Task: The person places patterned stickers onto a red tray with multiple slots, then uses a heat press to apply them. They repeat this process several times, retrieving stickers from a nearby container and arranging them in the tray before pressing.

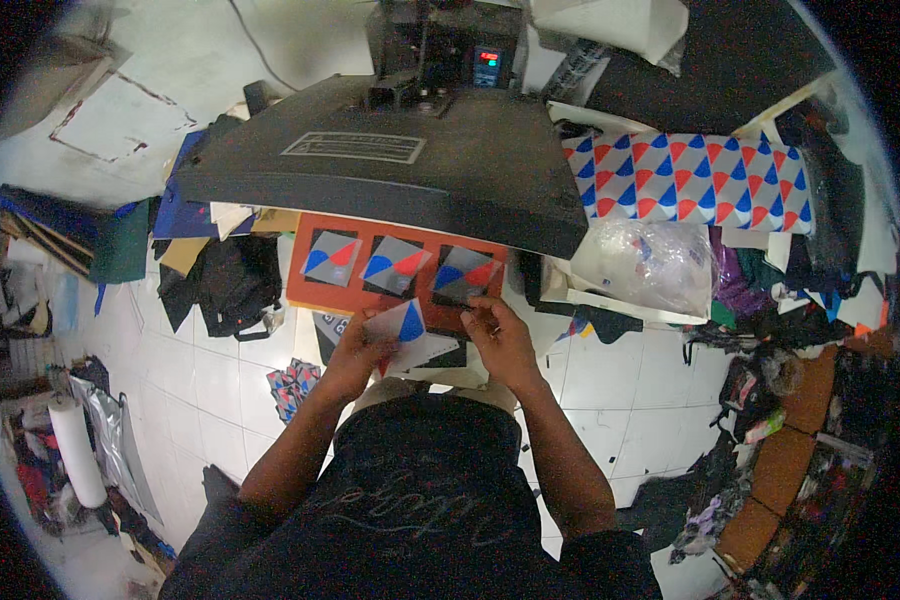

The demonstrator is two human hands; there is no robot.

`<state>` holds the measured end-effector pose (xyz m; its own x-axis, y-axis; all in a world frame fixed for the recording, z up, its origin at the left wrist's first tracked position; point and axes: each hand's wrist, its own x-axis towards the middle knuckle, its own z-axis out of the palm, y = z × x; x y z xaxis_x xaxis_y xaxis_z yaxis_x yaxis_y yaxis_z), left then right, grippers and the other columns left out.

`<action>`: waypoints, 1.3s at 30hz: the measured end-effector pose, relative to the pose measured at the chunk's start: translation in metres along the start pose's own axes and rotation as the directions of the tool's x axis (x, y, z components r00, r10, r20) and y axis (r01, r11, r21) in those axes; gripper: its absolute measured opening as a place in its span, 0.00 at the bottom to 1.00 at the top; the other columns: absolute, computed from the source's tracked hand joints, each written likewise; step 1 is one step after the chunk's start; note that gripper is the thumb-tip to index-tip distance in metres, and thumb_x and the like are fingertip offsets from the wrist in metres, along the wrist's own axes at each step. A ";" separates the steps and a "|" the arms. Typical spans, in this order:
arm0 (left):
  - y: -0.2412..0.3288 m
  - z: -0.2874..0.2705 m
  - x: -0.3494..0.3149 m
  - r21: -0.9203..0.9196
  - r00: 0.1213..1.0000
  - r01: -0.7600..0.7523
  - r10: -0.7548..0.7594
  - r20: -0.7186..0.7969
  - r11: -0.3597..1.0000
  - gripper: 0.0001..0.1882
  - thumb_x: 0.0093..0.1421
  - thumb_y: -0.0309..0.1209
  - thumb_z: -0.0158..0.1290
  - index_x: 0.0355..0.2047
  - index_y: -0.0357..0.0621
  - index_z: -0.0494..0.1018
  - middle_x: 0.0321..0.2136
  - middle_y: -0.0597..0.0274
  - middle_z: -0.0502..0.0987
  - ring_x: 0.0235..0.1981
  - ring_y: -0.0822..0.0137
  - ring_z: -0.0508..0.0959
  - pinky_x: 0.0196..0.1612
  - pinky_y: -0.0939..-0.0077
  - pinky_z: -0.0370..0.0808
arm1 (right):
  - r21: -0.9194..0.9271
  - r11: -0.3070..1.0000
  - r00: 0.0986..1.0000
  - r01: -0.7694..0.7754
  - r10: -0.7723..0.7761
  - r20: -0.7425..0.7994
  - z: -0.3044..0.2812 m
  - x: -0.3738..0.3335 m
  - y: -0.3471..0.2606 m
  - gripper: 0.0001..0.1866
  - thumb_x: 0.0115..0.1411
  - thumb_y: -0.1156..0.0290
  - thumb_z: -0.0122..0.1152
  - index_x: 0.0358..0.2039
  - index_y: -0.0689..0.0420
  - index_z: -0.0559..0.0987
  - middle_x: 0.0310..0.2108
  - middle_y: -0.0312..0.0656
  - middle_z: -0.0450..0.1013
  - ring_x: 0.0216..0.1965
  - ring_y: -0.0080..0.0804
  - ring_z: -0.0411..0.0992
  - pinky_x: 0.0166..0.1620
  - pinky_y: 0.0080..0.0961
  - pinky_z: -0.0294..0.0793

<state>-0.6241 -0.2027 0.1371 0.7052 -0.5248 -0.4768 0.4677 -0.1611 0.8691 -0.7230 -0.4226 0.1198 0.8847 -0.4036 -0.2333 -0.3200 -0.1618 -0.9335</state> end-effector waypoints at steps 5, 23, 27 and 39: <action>0.021 0.007 0.002 -0.173 0.999 -0.012 0.003 -0.052 0.985 0.18 0.56 0.20 0.55 0.47 0.39 0.64 0.38 0.57 0.75 0.40 0.70 0.75 0.45 0.75 0.72 | 0.213 0.977 0.983 -0.009 -0.031 0.183 0.015 0.008 -0.027 0.14 0.61 0.67 0.59 0.45 0.60 0.74 0.34 0.36 0.73 0.35 0.21 0.71 0.39 0.20 0.70; 0.020 -0.050 0.000 -0.391 0.975 -0.077 -0.012 -0.221 0.917 0.08 0.59 0.27 0.54 0.39 0.43 0.68 0.33 0.65 0.75 0.31 0.75 0.75 0.34 0.81 0.74 | 0.281 0.956 0.984 -0.081 0.031 0.178 0.088 0.025 -0.062 0.16 0.57 0.65 0.64 0.40 0.63 0.75 0.33 0.38 0.74 0.35 0.23 0.72 0.37 0.22 0.73; 0.019 -0.064 0.006 -0.515 0.973 -0.073 -0.052 -0.225 0.854 0.09 0.60 0.25 0.52 0.40 0.43 0.67 0.37 0.63 0.74 0.35 0.73 0.76 0.37 0.79 0.75 | 0.238 0.944 0.950 -0.229 0.163 0.265 0.112 0.031 -0.074 0.12 0.59 0.69 0.61 0.39 0.61 0.74 0.30 0.37 0.72 0.30 0.21 0.71 0.33 0.17 0.70; 0.024 -0.141 0.075 0.071 0.812 -0.416 0.405 -0.421 0.907 0.12 0.58 0.23 0.55 0.41 0.40 0.66 0.34 0.64 0.70 0.32 0.73 0.71 0.37 0.78 0.71 | -0.314 0.915 0.952 0.252 -0.293 -0.090 0.140 0.178 -0.097 0.12 0.60 0.64 0.56 0.38 0.59 0.78 0.28 0.37 0.73 0.28 0.23 0.70 0.35 0.23 0.70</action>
<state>-0.4847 -0.1287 0.1038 0.9861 -0.1396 -0.0903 0.0930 0.0129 0.9956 -0.4866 -0.3525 0.1304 0.9053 -0.4178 0.0759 -0.1765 -0.5326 -0.8277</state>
